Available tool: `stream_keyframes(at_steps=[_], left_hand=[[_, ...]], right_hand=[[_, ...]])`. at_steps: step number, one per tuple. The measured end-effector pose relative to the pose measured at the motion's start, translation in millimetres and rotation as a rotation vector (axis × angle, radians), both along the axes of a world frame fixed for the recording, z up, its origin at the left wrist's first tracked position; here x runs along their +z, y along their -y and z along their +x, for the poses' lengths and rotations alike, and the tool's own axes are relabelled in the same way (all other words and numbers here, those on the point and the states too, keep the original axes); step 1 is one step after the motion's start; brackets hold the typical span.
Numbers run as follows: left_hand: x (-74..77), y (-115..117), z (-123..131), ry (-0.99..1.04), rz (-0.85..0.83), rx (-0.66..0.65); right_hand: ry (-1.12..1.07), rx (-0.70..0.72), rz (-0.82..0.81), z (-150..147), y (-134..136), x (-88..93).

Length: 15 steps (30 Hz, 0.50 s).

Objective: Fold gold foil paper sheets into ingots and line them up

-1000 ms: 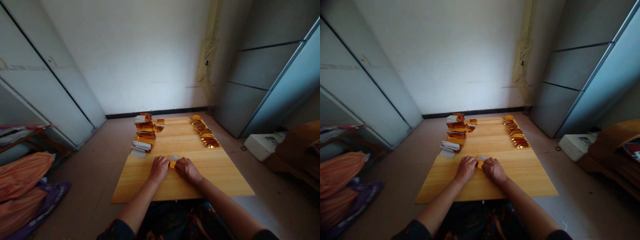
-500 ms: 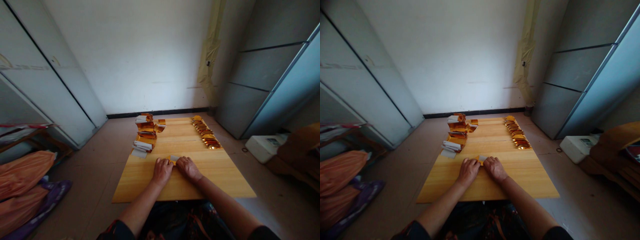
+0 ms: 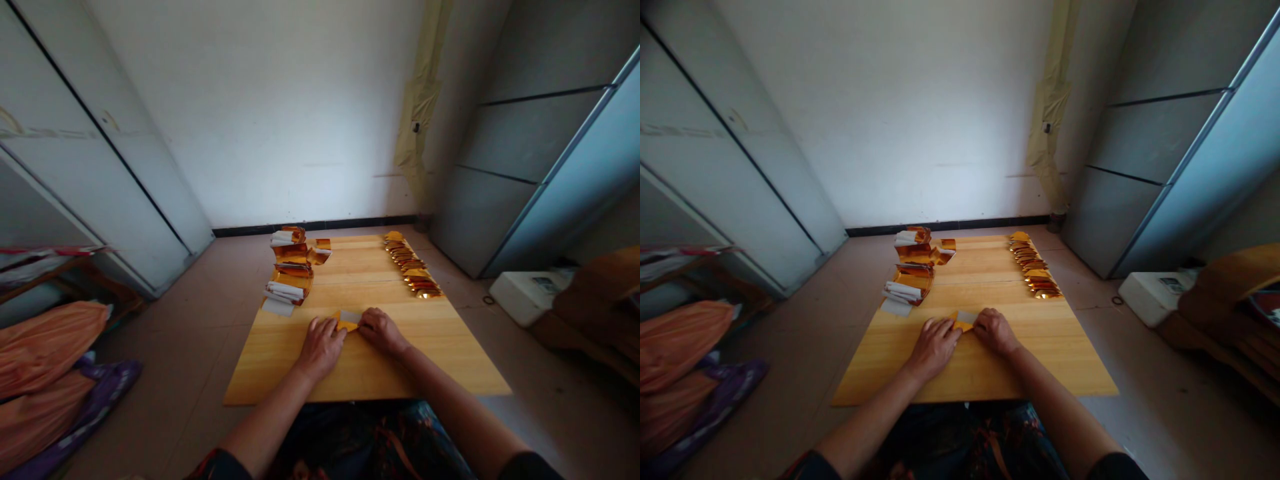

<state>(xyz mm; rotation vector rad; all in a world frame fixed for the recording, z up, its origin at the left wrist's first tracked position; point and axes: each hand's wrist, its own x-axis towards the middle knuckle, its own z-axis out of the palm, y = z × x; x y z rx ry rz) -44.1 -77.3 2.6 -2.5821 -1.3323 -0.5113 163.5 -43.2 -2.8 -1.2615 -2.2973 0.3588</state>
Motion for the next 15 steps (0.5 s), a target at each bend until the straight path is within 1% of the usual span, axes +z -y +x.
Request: stream_keyframes(at_steps=[4, 7, 9, 13, 15], left_hand=[[-1.1, 0.5, -4.0, -0.059, -0.021, -0.012], [-3.8, -0.6, -3.9, -0.061, -0.031, -0.012], [-4.1, -0.6, -3.1, -0.047, -0.036, -0.011], [-0.7, 0.9, -1.7, -0.043, -0.057, -0.004], [1.4, 1.5, -1.4, -0.04, -0.071, 0.001]], right_hand=[[0.072, -0.074, -0.065, -4.9, -7.1, 4.2], [0.141, -0.105, -0.076, -8.0, -8.0, 7.4], [0.125, -0.068, -0.063, -6.8, -6.7, 8.3], [0.017, 0.076, -0.033, 2.2, -2.7, 8.2], [0.002, 0.119, -0.015, 5.9, 0.3, 9.2]])
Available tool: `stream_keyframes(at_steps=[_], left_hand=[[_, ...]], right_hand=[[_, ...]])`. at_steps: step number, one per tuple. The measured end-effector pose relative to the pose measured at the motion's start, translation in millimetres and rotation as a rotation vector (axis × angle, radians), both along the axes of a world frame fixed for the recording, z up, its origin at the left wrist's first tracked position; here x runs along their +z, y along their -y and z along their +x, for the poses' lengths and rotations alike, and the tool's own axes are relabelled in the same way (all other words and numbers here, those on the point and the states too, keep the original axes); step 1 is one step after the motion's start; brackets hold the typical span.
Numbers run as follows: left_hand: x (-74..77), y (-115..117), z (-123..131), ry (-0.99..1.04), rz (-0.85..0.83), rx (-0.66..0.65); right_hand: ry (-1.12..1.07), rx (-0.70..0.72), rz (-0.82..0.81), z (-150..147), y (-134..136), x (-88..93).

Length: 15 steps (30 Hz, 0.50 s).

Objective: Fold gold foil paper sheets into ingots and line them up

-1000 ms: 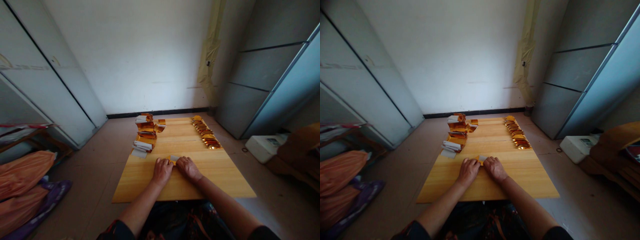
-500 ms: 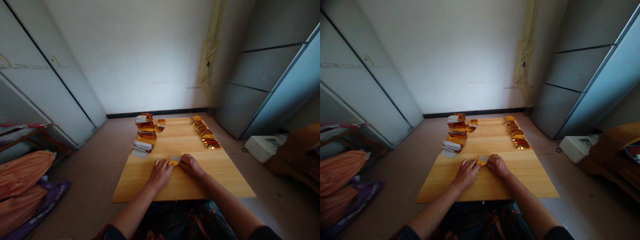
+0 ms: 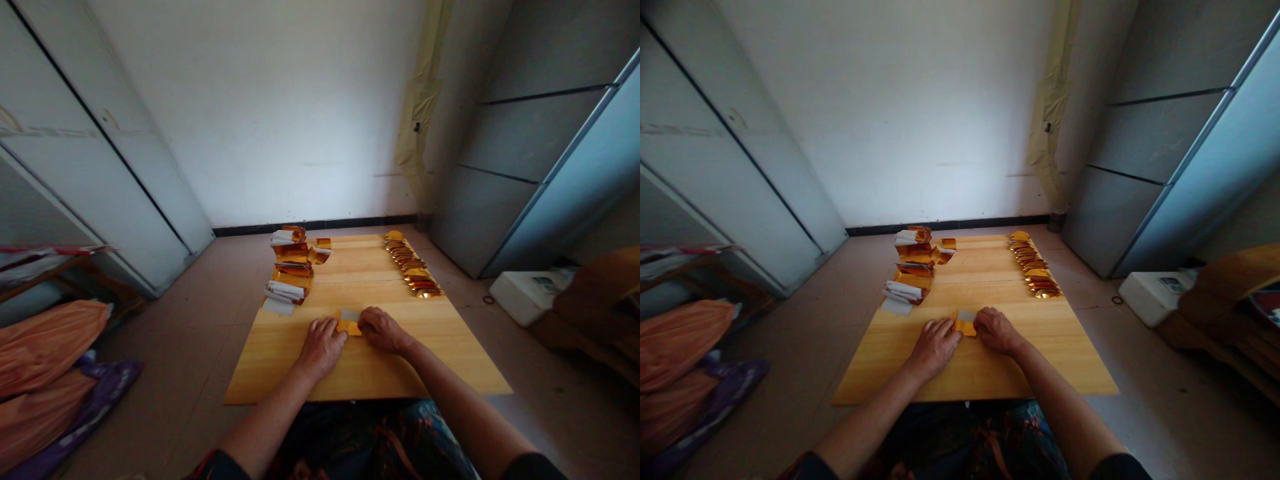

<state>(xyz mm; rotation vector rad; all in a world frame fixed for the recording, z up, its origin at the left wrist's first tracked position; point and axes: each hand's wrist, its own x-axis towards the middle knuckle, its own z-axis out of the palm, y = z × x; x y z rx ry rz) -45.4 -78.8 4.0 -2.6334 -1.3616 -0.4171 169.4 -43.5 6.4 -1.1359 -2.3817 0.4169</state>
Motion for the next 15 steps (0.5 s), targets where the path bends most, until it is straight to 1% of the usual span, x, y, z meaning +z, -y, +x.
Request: stream_keyframes(at_steps=[2, 6, 10, 13, 15], left_hand=[[1.6, 0.2, 0.0, 0.014, -0.014, 0.003], [3.6, 0.2, -0.6, 0.035, -0.038, -0.008], [3.9, -0.2, -1.0, 0.05, -0.047, -0.01], [2.0, -1.1, -1.5, 0.047, -0.055, -0.007], [0.5, -1.5, -2.1, 0.039, -0.056, -0.004]], right_hand=[[0.022, 0.01, 0.021, 1.2, 4.2, 2.2], [0.136, -0.018, 0.104, -2.6, 13.8, 6.6], [0.245, -0.029, 0.181, -7.1, 17.9, 5.4], [0.297, -0.041, 0.178, -9.4, 14.9, 2.0], [0.319, -0.098, 0.148, -10.5, 11.5, 1.1]])
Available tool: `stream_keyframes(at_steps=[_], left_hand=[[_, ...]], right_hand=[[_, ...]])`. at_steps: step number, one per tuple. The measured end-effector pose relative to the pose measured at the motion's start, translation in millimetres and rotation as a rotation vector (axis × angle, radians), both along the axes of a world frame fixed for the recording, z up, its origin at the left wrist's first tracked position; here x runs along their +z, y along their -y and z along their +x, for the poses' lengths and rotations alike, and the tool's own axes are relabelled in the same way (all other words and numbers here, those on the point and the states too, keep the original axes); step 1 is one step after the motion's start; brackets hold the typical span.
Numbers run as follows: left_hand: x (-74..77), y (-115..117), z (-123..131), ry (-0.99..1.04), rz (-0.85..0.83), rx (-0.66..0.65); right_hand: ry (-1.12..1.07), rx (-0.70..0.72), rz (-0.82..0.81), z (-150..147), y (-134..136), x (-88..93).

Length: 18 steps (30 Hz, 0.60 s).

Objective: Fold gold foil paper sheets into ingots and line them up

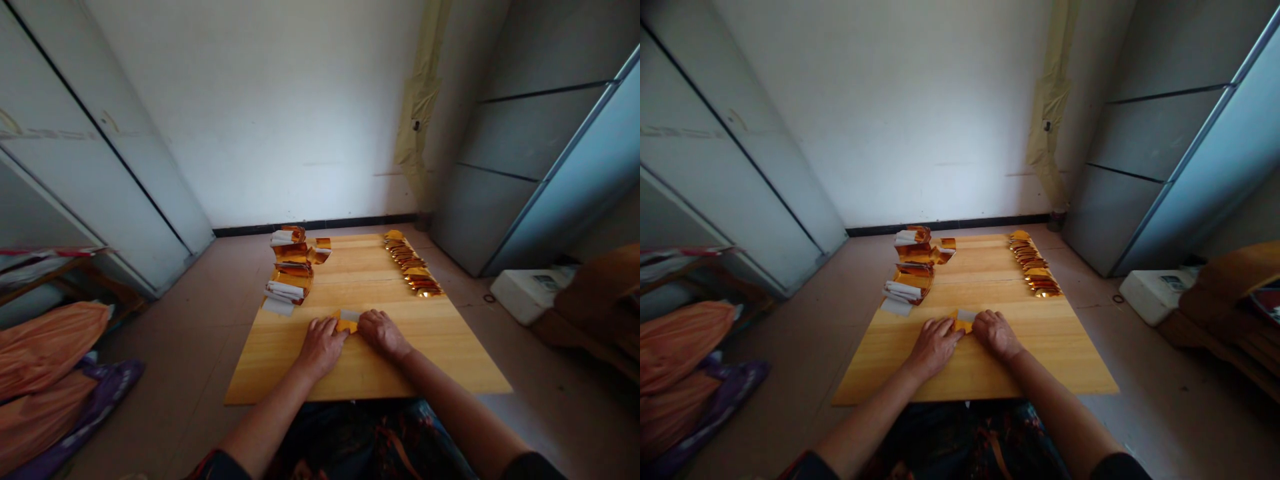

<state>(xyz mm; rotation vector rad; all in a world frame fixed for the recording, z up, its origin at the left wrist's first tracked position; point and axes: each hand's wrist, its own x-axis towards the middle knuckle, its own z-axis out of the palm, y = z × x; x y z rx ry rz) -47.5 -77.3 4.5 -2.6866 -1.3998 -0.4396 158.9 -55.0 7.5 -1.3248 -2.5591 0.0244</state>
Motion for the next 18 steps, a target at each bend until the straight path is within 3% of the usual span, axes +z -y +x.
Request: stream_keyframes(at_steps=[3, 9, 18], left_hand=[[-0.5, 0.2, -0.3, 0.0, -0.001, 0.003], [4.9, 2.4, 5.1, 0.059, -0.018, 0.034], [4.2, 3.4, 5.4, 0.055, -0.014, 0.044]], right_hand=[[-0.023, -0.05, -0.042, 0.6, -2.1, 3.5], [-0.099, 0.064, -0.065, 7.5, 8.0, 12.9], [0.014, 0.113, 0.062, -2.8, 2.5, 0.7]])
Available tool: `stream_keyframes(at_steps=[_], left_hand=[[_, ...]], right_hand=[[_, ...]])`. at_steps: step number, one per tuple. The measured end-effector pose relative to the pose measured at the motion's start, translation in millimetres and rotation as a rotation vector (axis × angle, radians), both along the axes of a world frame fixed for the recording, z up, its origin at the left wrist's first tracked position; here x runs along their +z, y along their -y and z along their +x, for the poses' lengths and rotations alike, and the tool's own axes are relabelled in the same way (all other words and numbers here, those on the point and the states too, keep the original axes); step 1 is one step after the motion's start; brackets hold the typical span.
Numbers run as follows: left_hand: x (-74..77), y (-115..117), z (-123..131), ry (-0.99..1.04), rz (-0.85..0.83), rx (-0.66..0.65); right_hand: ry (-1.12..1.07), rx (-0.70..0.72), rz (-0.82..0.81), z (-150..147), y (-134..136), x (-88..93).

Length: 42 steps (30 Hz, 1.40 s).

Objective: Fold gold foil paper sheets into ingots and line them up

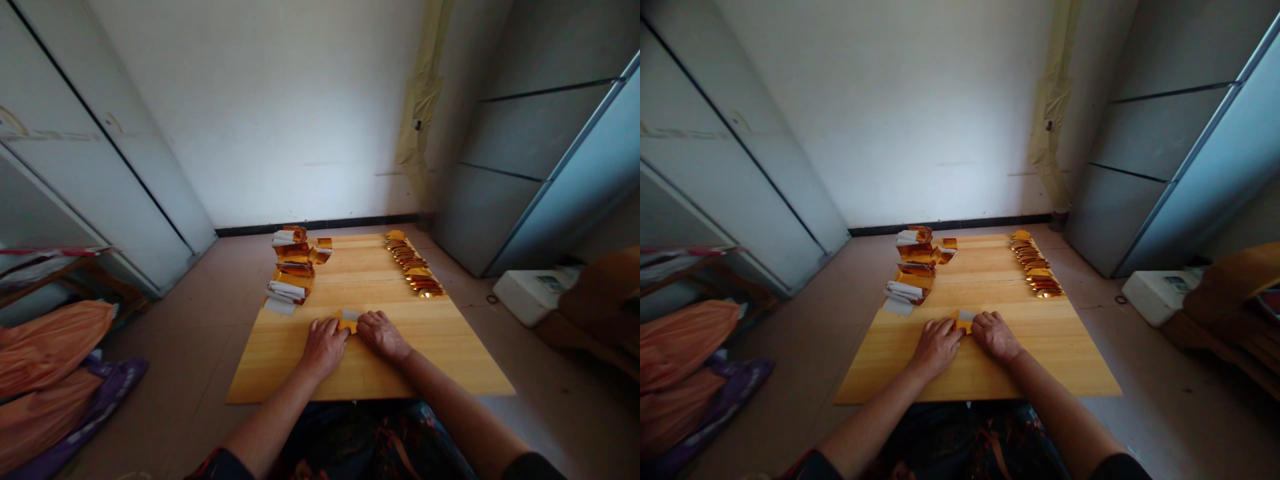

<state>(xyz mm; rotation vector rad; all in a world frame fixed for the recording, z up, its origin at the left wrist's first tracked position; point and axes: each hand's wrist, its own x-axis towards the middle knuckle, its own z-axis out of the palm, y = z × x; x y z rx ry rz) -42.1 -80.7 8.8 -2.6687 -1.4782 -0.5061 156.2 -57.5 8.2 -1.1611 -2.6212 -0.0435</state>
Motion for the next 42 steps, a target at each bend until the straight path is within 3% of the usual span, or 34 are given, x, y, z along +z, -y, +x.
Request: stream_keyframes(at_steps=[14, 23, 27, 31, 42], left_hand=[[-3.6, -0.1, -1.7, 0.012, -0.009, 0.005], [1.9, -0.9, -1.0, 0.02, -0.014, -0.012], [3.2, -1.4, 0.6, 0.046, -0.02, 0.004], [3.5, -4.7, 5.6, 0.068, -0.02, 0.057], [-3.8, -9.3, 11.6, 0.002, 0.113, 0.085]], right_hand=[[-0.012, 0.086, 0.044, -13.7, -2.1, 6.7], [-0.116, 0.107, -0.038, 21.3, 13.4, 4.7], [-0.167, 0.026, -0.046, 24.8, 12.7, 5.3], [-0.121, -0.041, -0.037, 17.9, 4.3, 3.9], [0.008, 0.032, 0.021, 13.4, -1.1, -1.2]])
